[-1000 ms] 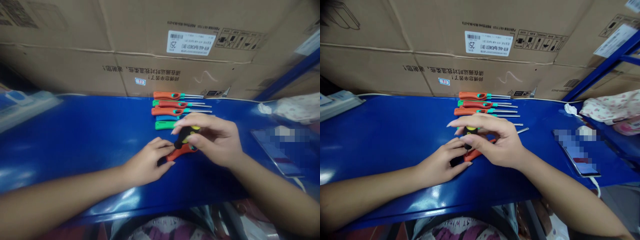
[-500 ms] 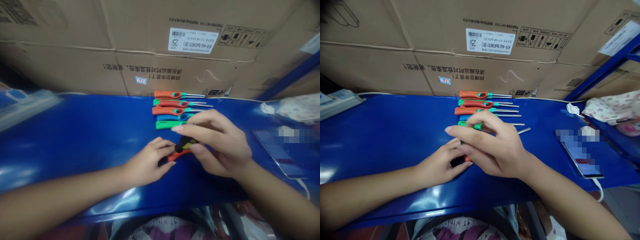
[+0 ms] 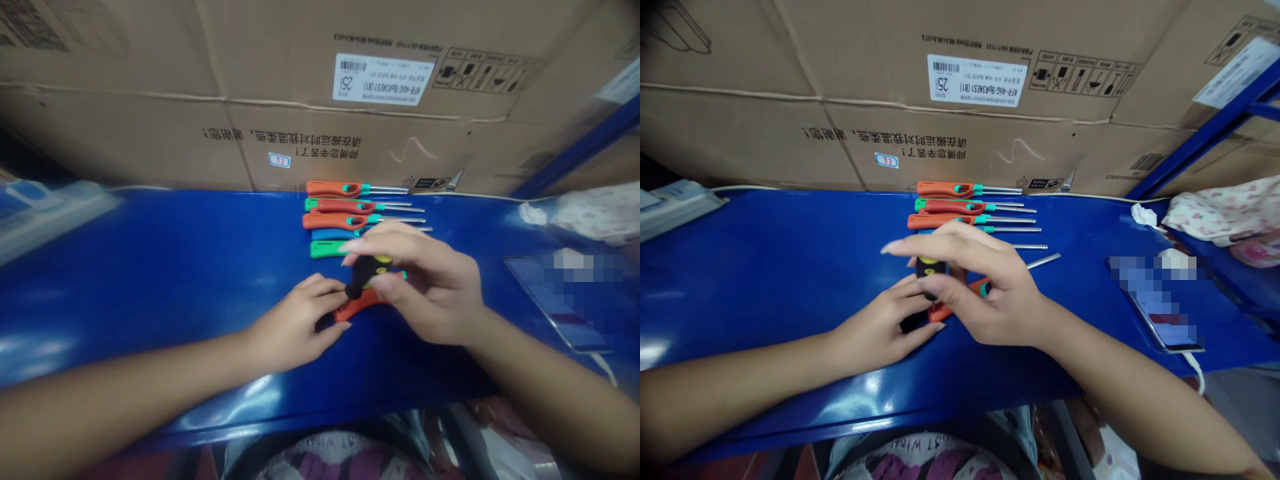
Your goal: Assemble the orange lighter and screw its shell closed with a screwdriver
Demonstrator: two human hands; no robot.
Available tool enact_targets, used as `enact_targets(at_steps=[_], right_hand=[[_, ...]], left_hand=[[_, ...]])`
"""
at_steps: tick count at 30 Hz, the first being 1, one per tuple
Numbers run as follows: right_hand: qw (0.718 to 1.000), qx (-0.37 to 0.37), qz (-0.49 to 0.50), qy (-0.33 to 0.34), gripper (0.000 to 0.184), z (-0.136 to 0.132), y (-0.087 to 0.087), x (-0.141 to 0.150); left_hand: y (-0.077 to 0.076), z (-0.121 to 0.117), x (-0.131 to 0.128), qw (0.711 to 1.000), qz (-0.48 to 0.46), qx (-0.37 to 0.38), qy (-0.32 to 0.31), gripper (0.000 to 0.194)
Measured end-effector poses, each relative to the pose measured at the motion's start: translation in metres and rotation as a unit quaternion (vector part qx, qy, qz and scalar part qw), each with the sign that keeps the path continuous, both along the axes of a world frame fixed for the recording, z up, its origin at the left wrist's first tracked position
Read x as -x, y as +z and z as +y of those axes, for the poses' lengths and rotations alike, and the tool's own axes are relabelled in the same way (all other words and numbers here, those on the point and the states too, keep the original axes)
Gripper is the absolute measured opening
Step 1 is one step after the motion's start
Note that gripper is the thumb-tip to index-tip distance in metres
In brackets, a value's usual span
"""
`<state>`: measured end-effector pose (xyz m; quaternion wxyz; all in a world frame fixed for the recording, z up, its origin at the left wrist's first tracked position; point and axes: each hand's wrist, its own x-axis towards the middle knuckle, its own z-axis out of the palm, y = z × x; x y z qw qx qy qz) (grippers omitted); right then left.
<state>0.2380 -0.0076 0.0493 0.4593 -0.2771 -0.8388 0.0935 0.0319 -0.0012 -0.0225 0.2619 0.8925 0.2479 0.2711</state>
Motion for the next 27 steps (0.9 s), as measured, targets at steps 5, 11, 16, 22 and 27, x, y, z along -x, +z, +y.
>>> enact_targets(at_steps=[5,11,16,22,27], right_hand=[[0.996,-0.069,-0.060,-0.009,0.038,-0.0065,0.0022,0.0006],[0.994,-0.074,-0.079,0.008,0.030,-0.0073,0.0033,-0.0019],[0.996,-0.032,-0.081,0.024,0.042,-0.0025,0.0031,-0.0018],[0.995,-0.093,-0.028,-0.032,0.028,0.0005,0.0028,-0.0017],[0.999,0.035,-0.011,0.040,0.032,0.0011,0.0045,-0.0024]], left_hand=[[0.0013,-0.0006,-0.0001,1.000,0.001,0.024,-0.004,0.021],[-0.0005,-0.0012,-0.0001,1.000,-0.009,0.023,0.000,0.022],[-0.0002,0.0001,-0.0002,1.000,0.006,0.017,-0.004,0.020],[0.0000,0.0001,-0.0006,1.000,-0.012,0.016,0.000,0.018],[-0.0007,0.0007,-0.0005,1.000,-0.010,0.012,0.002,0.020]])
